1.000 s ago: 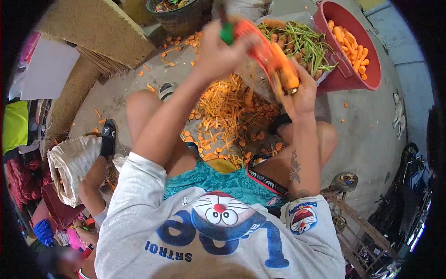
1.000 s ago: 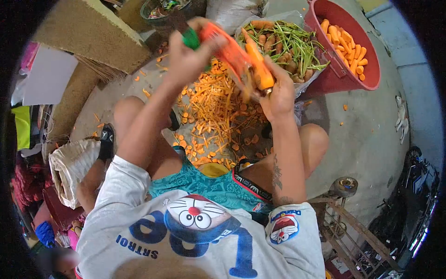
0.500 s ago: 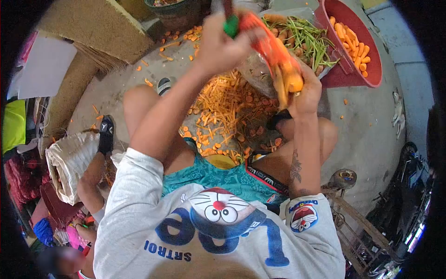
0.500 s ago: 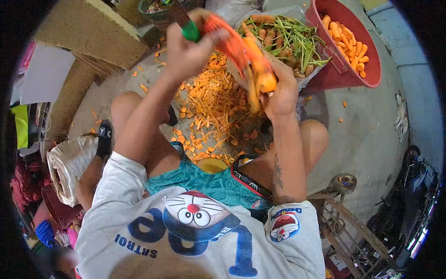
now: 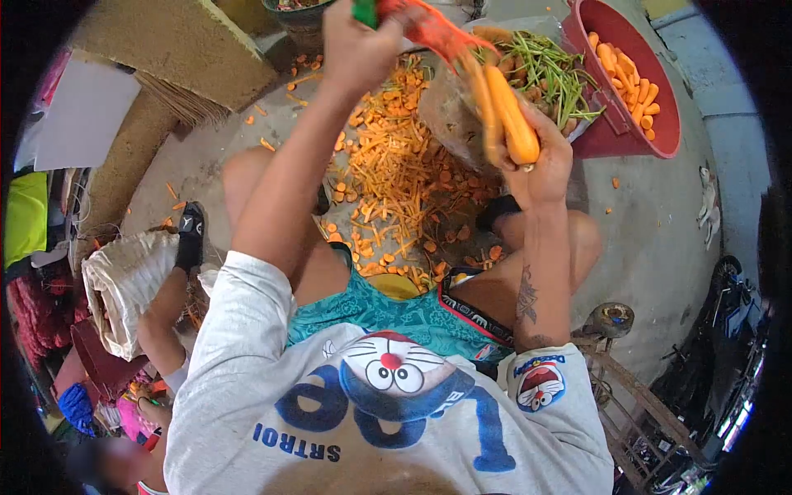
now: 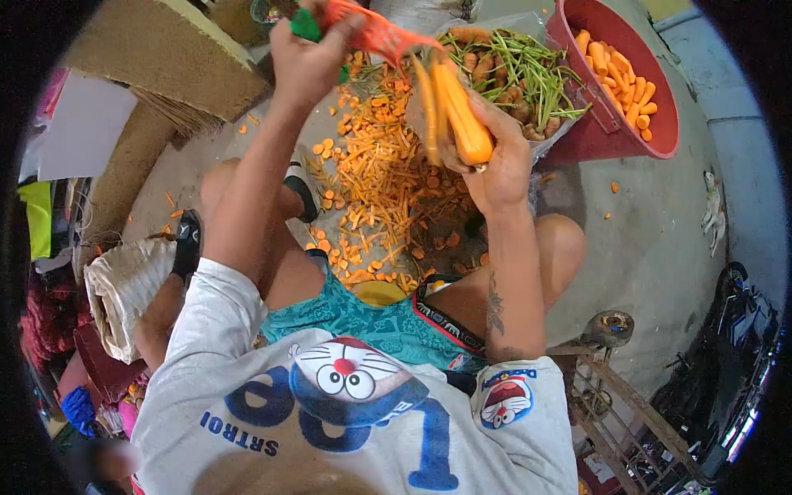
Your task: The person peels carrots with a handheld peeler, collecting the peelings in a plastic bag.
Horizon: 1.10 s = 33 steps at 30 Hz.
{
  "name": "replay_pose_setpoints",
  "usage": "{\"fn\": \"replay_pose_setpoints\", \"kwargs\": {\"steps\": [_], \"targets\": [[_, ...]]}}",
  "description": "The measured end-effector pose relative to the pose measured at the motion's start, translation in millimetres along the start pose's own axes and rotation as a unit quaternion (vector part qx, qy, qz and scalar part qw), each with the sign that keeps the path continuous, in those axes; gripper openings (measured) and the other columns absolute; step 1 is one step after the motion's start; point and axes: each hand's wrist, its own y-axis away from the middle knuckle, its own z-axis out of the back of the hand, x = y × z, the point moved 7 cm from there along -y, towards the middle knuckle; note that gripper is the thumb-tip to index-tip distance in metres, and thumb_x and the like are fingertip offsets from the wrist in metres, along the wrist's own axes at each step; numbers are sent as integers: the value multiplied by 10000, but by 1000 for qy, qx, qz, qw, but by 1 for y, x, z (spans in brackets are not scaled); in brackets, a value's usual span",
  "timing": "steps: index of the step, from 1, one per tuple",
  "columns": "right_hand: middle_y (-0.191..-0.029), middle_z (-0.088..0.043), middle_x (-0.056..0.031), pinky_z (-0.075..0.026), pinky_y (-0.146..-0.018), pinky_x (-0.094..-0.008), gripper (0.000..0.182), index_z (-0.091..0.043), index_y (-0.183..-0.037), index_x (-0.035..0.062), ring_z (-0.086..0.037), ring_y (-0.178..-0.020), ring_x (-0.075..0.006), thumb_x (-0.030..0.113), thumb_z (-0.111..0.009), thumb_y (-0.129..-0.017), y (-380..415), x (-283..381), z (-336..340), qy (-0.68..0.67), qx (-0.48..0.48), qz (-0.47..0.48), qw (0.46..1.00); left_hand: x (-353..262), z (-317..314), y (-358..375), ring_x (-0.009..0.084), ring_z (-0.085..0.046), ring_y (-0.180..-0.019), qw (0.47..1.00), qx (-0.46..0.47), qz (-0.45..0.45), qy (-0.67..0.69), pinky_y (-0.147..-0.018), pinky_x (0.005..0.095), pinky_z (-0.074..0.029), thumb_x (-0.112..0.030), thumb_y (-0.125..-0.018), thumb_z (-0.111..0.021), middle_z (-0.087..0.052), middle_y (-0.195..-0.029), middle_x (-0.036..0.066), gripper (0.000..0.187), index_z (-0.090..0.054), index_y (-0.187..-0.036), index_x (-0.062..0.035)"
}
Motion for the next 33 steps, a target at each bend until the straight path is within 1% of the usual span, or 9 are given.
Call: {"fn": "replay_pose_setpoints", "kwargs": {"steps": [3,9,12,14,18,21,24,28,33], "targets": [[-1055,-684,-116,-458,-555,-272,394,-580,-1307,-4,-613,-747,-159,264,-474,-1038,-2,2,-8,-62,128,-33,989,32,2,2,79,-641,-809,996,-23,37,73,-722,268,-540,-53,-902,-752,-679,-868,4,146,-668,-1019,-24],[-887,-601,-62,-397,-508,-245,354,-583,-1252,10,-508,-664,-127,275,-470,-1046,8,7,-16,-2,-166,-14,986,-15,-43,37,86,-648,-803,986,101,-60,117,-718,268,-549,-106,-903,-771,-682,-866,11,190,-659,-1032,-22],[-915,-633,-72,-397,-504,-242,313,-600,-1212,29,-545,-684,-127,263,-477,-1045,3,3,1,-15,-31,-18,999,-7,-8,5,148,-694,-751,990,12,82,114,-662,329,-546,-29,-955,-651,-688,-785,65,42,-629,-941,3],[-1002,-692,-64,-520,-653,-291,306,-659,-1127,-3,-657,-804,-142,256,-552,-1003,-1,-1,-1,-66,95,-58,992,17,-7,7,141,-694,-732,988,-33,39,143,-646,323,-557,-45,-968,-644,-683,-793,59,44,-623,-958,-7],[-945,-682,-64,-492,-579,-273,319,-651,-1164,-9,-635,-728,-135,246,-544,-1006,-8,-5,3,-60,66,-37,995,-11,-39,38,80,-634,-822,989,63,-10,134,-739,268,-538,-71,-899,-763,-679,-868,4,174,-661,-1027,-14],[-898,-656,-44,-399,-471,-260,321,-649,-1146,-6,-578,-623,-116,264,-531,-1020,3,1,10,29,-114,16,993,1,-34,28,83,-635,-794,995,49,-80,45,-728,281,-530,-109,-899,-771,-690,-864,-5,163,-675,-1002,-26],[-957,-679,-54,-457,-503,-261,351,-634,-1239,-26,-628,-673,-130,234,-566,-1014,4,0,-10,-36,103,-13,994,15,6,-3,144,-696,-724,998,-32,53,10,-646,316,-568,-60,-964,-658,-684,-809,58,63,-617,-964,-14],[-1051,-683,-78,-528,-597,-251,509,-521,-1438,-22,-670,-812,-143,129,-664,-973,9,22,-30,260,49,114,958,16,10,1,86,-634,-743,997,-63,-54,-4,-702,293,-529,-125,-906,-756,-713,-826,24,162,-676,-1007,-26],[-1098,-631,-38,-448,-677,-246,441,-519,-1395,-8,-568,-887,-71,202,-629,-1023,-2,18,-14,-48,18,61,997,0,-38,32,373,-706,-775,963,114,-48,-241,-688,434,-538,-189,-904,-706,-695,-841,232,224,-661,-1044,-20]]}}
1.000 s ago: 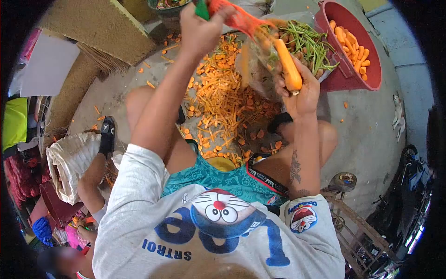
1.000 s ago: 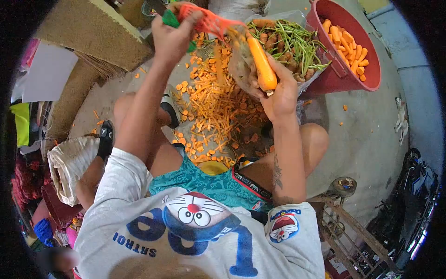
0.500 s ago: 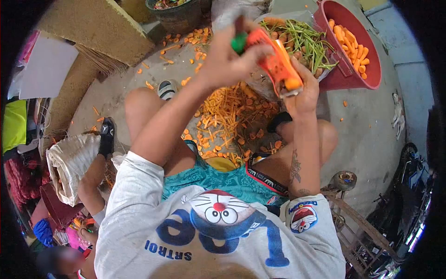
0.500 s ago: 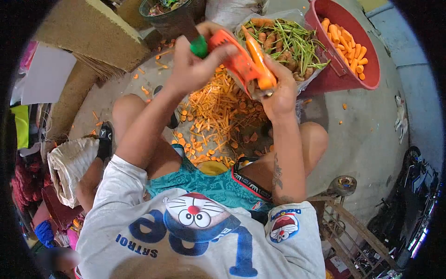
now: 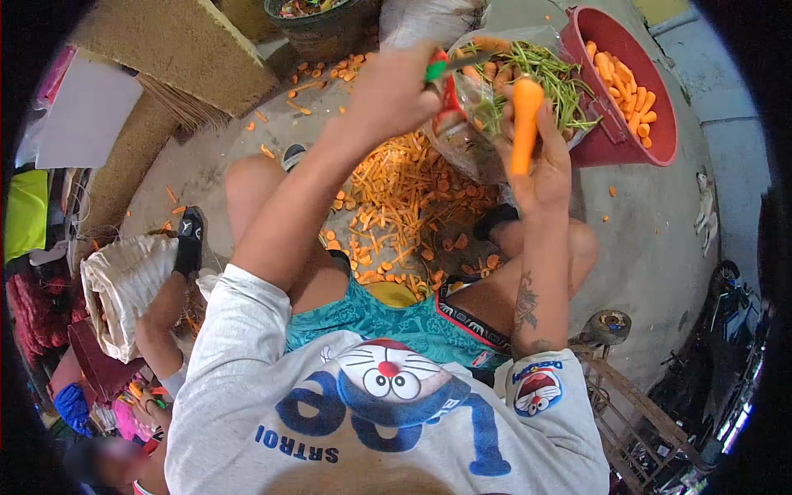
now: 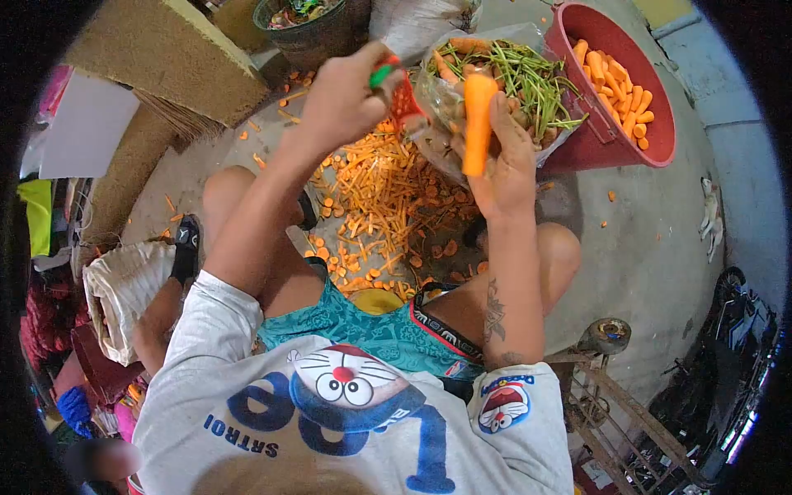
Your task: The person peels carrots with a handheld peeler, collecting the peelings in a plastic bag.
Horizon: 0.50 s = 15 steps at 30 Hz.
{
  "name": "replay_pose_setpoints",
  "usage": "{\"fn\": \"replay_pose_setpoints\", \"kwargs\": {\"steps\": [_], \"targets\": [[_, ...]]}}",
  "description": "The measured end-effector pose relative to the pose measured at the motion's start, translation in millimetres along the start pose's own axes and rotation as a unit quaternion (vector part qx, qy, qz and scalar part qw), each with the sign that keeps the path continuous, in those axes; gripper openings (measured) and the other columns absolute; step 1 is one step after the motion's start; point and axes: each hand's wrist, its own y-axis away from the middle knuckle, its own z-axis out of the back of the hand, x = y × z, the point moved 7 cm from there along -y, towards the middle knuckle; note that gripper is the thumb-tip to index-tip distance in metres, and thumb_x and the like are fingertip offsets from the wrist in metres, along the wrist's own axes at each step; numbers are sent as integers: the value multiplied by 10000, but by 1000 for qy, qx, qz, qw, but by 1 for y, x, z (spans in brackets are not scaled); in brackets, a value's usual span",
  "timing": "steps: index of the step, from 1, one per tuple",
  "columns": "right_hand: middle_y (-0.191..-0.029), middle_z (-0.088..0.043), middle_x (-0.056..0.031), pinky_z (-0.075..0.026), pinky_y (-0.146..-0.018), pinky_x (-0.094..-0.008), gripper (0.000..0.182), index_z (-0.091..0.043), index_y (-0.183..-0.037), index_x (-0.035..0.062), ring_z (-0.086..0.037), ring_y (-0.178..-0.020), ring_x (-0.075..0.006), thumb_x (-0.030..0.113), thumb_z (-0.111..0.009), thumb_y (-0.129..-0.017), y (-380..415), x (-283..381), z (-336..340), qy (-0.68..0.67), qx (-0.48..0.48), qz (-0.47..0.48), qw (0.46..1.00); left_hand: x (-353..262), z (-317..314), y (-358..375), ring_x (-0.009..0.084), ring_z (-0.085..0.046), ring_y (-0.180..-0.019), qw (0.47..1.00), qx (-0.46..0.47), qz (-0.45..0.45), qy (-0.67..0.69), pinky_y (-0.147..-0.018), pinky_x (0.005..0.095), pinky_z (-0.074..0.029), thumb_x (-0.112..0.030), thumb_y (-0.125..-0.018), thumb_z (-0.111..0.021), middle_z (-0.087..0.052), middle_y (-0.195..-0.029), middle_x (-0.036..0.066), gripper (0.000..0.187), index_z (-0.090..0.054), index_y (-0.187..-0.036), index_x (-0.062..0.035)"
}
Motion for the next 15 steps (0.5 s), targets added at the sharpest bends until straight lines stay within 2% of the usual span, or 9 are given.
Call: {"fn": "replay_pose_setpoints", "kwargs": {"steps": [1,2,3,5,6,9,13,15], "targets": [[-1107,-635,-38,-440,-660,-246,404,-539,-1354,-11,-559,-864,-64,208,-627,-1026,-1,-4,-4,-56,52,-41,996,-1,-12,3,436,-688,-812,997,69,28,-34,-701,474,-536,-194,-905,-682,-688,-855,258,228,-657,-1048,-18],[-1039,-655,-45,-419,-621,-242,315,-604,-1237,-5,-548,-792,-69,230,-627,-1030,4,-6,9,5,-34,-23,999,-6,-17,6,476,-658,-828,995,90,10,-37,-722,522,-522,-165,-881,-647,-674,-856,284,239,-649,-1064,-11],[-1039,-655,-45,-419,-621,-242,315,-604,-1237,-5,-548,-792,-69,230,-627,-1030,3,-9,11,7,-31,-25,999,-11,-16,8,476,-658,-828,995,87,12,-38,-722,522,-522,-165,-881,-647,-674,-856,284,239,-649,-1064,-11],[-947,-670,-51,-415,-598,-241,262,-651,-1143,2,-548,-725,-77,236,-638,-1027,3,-5,16,202,-37,69,976,-24,-21,11,487,-653,-836,992,117,-3,41,-736,529,-523,-133,-843,-645,-663,-839,297,276,-637,-1080,7],[-800,-668,1,-395,-562,-207,305,-739,-1011,-29,-523,-646,-43,273,-728,-975,4,-1,11,230,-76,116,963,-30,-24,11,492,-650,-848,991,131,-23,34,-748,547,-521,-109,-817,-636,-660,-833,296,288,-628,-1069,30],[-793,-650,21,-392,-569,-207,303,-737,-1032,-45,-511,-662,-32,250,-743,-965,9,3,6,305,-83,159,935,-41,-23,14,498,-650,-835,987,154,-19,46,-747,555,-525,-80,-790,-639,-659,-829,298,306,-621,-1071,40],[-788,-638,32,-381,-556,-212,301,-739,-1032,-51,-493,-650,-29,240,-751,-959,7,1,11,308,-85,174,931,-45,-22,15,502,-649,-812,983,173,-16,61,-746,560,-528,-65,-774,-638,-654,-810,306,339,-617,-1098,34],[-778,-644,15,-387,-548,-224,272,-736,-1022,-51,-499,-628,-47,214,-741,-962,7,2,14,350,-59,185,916,-42,-24,17,504,-653,-803,984,164,-36,58,-755,560,-534,-112,-782,-630,-650,-816,330,293,-636,-1019,61]]}}
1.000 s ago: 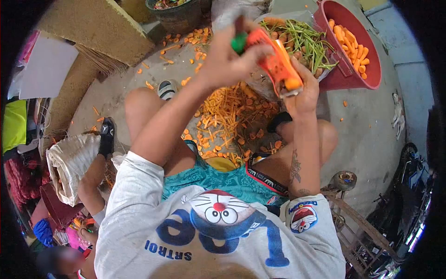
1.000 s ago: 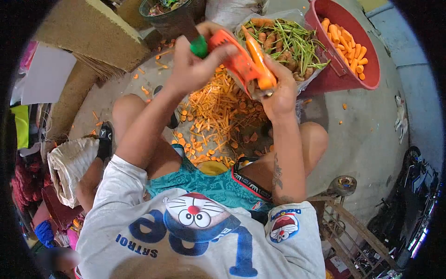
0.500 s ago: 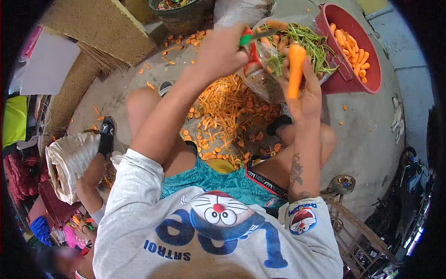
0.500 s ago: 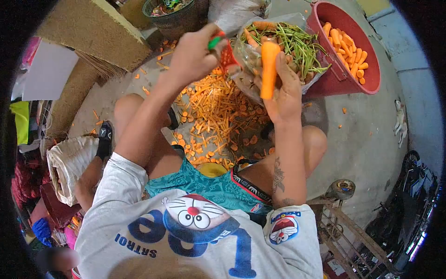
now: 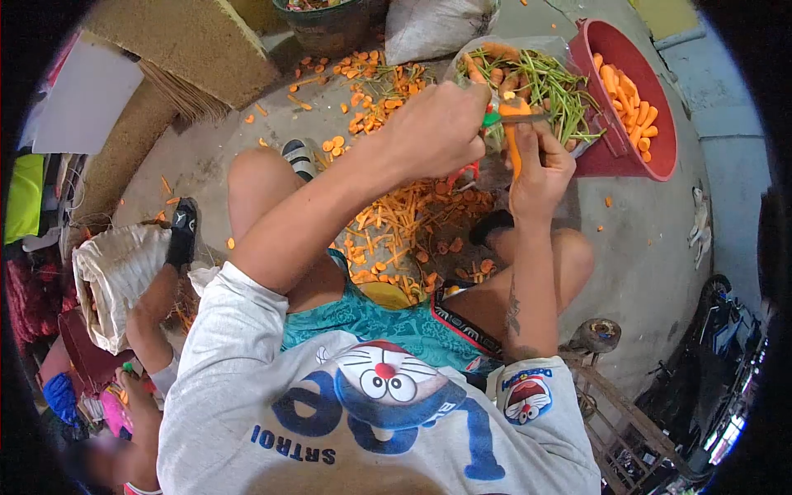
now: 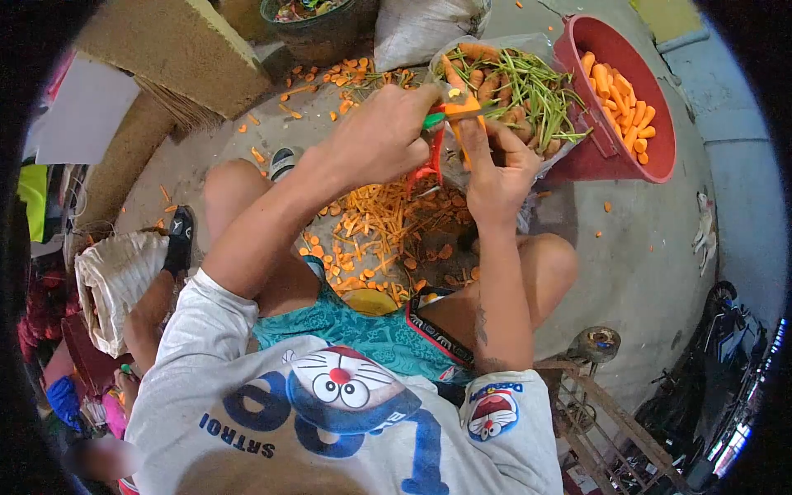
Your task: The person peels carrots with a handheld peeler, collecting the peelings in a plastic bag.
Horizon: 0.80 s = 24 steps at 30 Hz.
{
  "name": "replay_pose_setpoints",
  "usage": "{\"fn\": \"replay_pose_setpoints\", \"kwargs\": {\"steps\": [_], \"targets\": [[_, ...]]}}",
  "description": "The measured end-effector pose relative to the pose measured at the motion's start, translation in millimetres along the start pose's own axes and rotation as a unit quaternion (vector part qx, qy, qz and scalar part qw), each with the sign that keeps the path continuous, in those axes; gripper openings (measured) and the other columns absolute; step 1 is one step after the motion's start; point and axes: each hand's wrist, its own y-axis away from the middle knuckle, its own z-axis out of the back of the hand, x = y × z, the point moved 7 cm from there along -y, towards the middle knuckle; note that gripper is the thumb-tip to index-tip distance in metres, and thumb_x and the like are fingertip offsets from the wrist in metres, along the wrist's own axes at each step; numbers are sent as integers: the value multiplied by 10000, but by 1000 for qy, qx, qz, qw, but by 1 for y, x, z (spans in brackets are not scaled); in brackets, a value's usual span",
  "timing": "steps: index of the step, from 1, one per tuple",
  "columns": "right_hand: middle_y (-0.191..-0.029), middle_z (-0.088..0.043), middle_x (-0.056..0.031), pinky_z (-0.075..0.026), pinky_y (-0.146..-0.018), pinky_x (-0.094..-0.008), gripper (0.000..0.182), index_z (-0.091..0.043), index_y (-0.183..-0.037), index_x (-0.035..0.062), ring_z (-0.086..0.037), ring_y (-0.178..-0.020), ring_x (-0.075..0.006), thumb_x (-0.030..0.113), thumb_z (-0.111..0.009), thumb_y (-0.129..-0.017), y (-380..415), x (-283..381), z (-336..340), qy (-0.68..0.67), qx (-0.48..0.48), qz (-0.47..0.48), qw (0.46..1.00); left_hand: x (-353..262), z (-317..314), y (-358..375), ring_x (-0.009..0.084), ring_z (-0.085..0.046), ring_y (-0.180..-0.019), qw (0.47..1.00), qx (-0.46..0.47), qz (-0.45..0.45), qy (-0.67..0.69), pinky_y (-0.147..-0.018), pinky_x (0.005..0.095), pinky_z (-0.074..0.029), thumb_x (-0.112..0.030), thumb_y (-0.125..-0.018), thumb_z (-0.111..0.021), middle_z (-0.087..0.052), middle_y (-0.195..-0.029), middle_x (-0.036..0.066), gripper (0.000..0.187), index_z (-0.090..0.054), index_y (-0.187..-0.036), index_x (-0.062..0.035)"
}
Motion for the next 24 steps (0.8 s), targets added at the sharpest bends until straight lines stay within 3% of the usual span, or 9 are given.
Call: {"fn": "replay_pose_setpoints", "kwargs": {"steps": [6,8,10,12,15,17,20,22,24], "targets": [[-733,-649,-20,-392,-536,-227,260,-724,-970,-61,-537,-599,-72,199,-731,-957,2,17,-1,-94,54,47,993,60,-12,-3,485,-684,-818,975,137,170,-32,-756,539,-545,-251,-840,-625,-648,-855,364,357,-629,-812,105],[-733,-644,-14,-403,-529,-226,337,-717,-962,-53,-543,-598,-77,284,-727,-962,-9,15,12,-94,12,-19,995,60,-10,-3,458,-682,-832,971,181,149,-51,-752,498,-536,-251,-875,-642,-669,-888,324,333,-638,-899,81],[-791,-664,-46,-445,-525,-243,427,-682,-1059,-48,-553,-605,-108,372,-691,-979,-40,-4,53,-158,-113,-142,971,66,-1,-7,418,-663,-838,990,82,107,27,-753,457,-509,-216,-895,-654,-676,-909,274,283,-624,-972,54],[-881,-683,-76,-497,-578,-261,477,-632,-1143,-29,-587,-668,-139,426,-639,-999,-107,-12,115,-334,-20,-118,935,77,1,-5,367,-629,-814,991,46,114,44,-750,423,-484,-166,-905,-656,-661,-896,239,235,-599,-1003,39],[-993,-665,-98,-532,-694,-285,519,-543,-1284,-6,-602,-773,-150,424,-622,-1004,-149,-3,171,-476,-17,-100,874,69,23,-6,300,-597,-765,992,-11,107,65,-740,410,-481,-196,-912,-707,-653,-859,208,251,-610,-1003,17],[-1007,-653,-78,-527,-711,-280,436,-568,-1270,21,-595,-835,-134,368,-614,-1011,-141,-1,172,-403,-169,-192,879,68,31,-7,290,-614,-769,992,-35,91,84,-742,406,-488,-213,-903,-730,-661,-861,202,274,-615,-1010,12],[-865,-695,-58,-507,-645,-284,370,-710,-1092,51,-604,-694,-144,386,-692,-937,-126,-39,155,14,2,-216,976,72,40,-9,273,-647,-779,989,-80,85,91,-744,404,-502,-235,-890,-765,-680,-869,191,307,-622,-1021,3],[-896,-756,-110,-546,-671,-357,347,-772,-978,38,-702,-709,-214,361,-741,-856,-112,-51,149,447,104,-217,861,72,44,-8,266,-663,-784,988,-97,88,76,-743,404,-510,-240,-886,-776,-691,-874,187,317,-624,-1025,1],[-1000,-757,-190,-567,-801,-416,356,-770,-1009,40,-741,-899,-318,346,-736,-832,-96,-50,145,619,67,-151,768,72,51,-7,267,-685,-795,985,-103,120,63,-748,405,-522,-232,-889,-773,-703,-878,190,312,-627,-1042,-2]]}}
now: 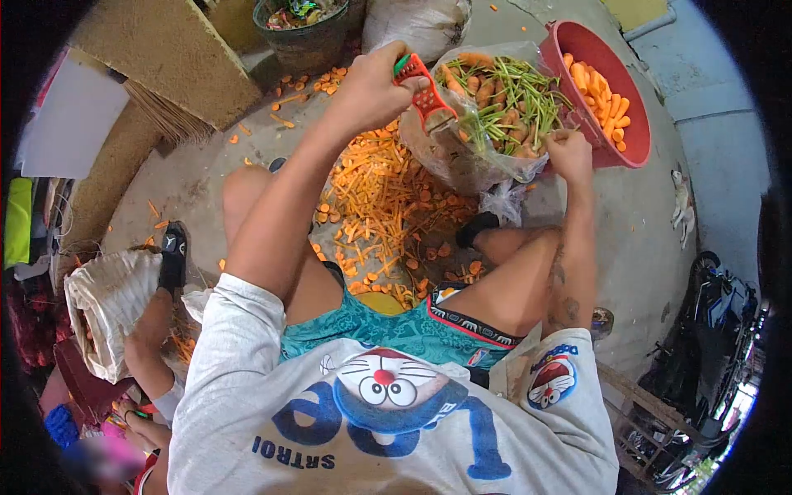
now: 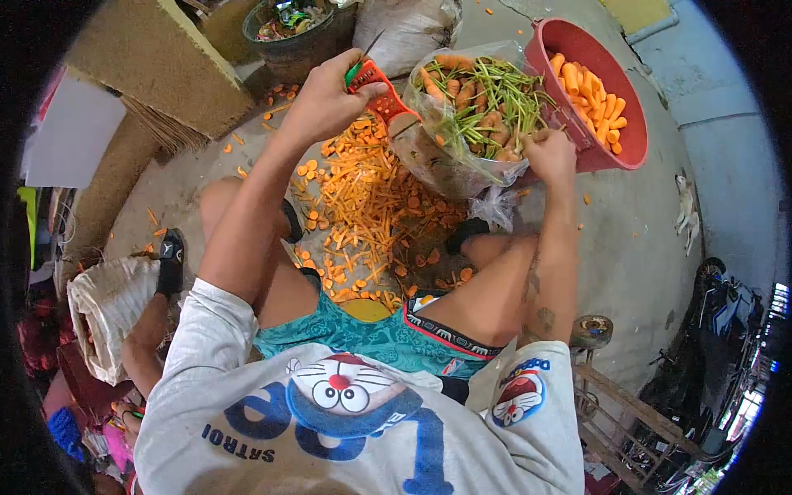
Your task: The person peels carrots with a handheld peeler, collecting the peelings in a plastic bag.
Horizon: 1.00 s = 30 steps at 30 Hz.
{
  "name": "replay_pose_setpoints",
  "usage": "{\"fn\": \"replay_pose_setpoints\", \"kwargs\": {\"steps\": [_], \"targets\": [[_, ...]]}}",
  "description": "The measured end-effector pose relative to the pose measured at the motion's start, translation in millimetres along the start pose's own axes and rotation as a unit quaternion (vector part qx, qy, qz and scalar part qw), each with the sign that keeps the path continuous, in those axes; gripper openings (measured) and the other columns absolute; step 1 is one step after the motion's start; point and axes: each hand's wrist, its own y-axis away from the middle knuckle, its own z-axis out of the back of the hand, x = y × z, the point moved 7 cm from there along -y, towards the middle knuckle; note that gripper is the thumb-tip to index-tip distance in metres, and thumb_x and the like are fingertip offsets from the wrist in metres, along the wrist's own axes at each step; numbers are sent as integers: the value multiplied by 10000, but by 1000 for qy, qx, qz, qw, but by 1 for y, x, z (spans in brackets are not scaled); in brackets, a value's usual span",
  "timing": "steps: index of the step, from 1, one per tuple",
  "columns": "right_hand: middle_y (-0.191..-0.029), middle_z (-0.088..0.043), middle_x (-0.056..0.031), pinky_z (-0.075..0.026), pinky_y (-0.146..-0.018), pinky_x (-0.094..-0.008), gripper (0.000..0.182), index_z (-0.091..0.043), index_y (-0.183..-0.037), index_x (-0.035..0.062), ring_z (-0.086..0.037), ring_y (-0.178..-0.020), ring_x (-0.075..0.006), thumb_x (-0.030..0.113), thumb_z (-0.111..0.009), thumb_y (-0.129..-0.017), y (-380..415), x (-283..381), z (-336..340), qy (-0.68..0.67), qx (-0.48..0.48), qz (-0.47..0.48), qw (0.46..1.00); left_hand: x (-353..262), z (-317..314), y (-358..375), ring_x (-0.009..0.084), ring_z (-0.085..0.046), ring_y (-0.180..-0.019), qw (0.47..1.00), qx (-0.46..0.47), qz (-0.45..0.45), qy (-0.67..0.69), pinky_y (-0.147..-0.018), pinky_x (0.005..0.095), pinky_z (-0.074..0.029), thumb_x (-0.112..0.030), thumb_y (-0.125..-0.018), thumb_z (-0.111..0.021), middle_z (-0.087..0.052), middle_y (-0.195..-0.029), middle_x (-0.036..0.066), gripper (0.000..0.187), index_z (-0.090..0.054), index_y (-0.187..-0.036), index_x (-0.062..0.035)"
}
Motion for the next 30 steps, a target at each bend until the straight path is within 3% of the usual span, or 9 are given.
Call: {"fn": "replay_pose_setpoints", "kwargs": {"steps": [4,6,13,15,16,18,22,26,30], "targets": [[-1016,-733,-240,-549,-897,-462,380,-770,-1034,50,-708,-1005,-398,359,-730,-816,0,-13,0,-4,-40,-39,998,-1,2,4,279,-685,-800,999,-13,-28,6,-754,404,-523,-221,-889,-772,-704,-879,195,309,-629,-1054,-3],[-977,-747,-204,-559,-866,-426,321,-764,-1030,40,-732,-982,-327,251,-736,-789,-6,-11,-3,33,-53,-27,998,-5,3,7,287,-689,-798,999,-10,-44,-13,-756,403,-525,-218,-888,-772,-706,-874,195,309,-630,-1058,-3],[-1006,-758,-182,-562,-834,-400,367,-746,-1092,23,-737,-949,-297,223,-776,-786,-22,-34,-31,26,45,-19,998,-8,2,12,300,-681,-768,999,-7,-33,-13,-743,405,-526,-216,-888,-769,-702,-863,196,315,-623,-1067,-1],[-1060,-748,-173,-551,-886,-376,389,-710,-1139,6,-724,-971,-281,238,-767,-832,-25,-46,-29,-173,-17,9,985,-8,4,12,325,-681,-777,1000,-5,-25,12,-734,409,-523,-221,-889,-767,-693,-866,213,320,-615,-1064,-1],[-1060,-748,-173,-551,-886,-376,389,-710,-1139,6,-724,-971,-281,238,-767,-832,-19,-36,-21,-172,-18,11,985,-9,6,12,325,-681,-777,1000,-7,-26,13,-734,409,-523,-221,-889,-767,-693,-866,213,320,-615,-1064,-1],[-1102,-727,-128,-542,-859,-312,375,-637,-1234,-31,-703,-976,-195,100,-732,-896,-3,-19,2,-461,-67,29,884,-14,12,11,351,-678,-757,998,-42,-46,-23,-708,413,-519,-224,-895,-760,-682,-833,219,311,-608,-1054,-4],[-1113,-717,-114,-521,-882,-273,375,-623,-1252,-51,-676,-978,-140,80,-737,-920,31,43,46,-492,-141,140,848,-14,5,9,394,-684,-761,999,-33,-38,-13,-686,435,-515,-214,-909,-738,-679,-820,234,283,-603,-1055,-12],[-1083,-733,-123,-513,-889,-295,371,-691,-1157,-86,-671,-968,-150,192,-757,-920,67,110,12,-510,-47,147,846,-19,-9,17,475,-665,-833,996,-4,-53,-69,-703,486,-519,-178,-925,-680,-686,-865,260,238,-607,-1094,-27],[-1078,-735,-133,-516,-870,-302,405,-692,-1150,-94,-669,-952,-153,226,-765,-913,99,152,-13,-474,0,189,860,-24,-26,20,496,-651,-858,990,60,-49,-120,-767,548,-521,-154,-816,-675,-667,-868,300,316,-606,-1074,14]]}}
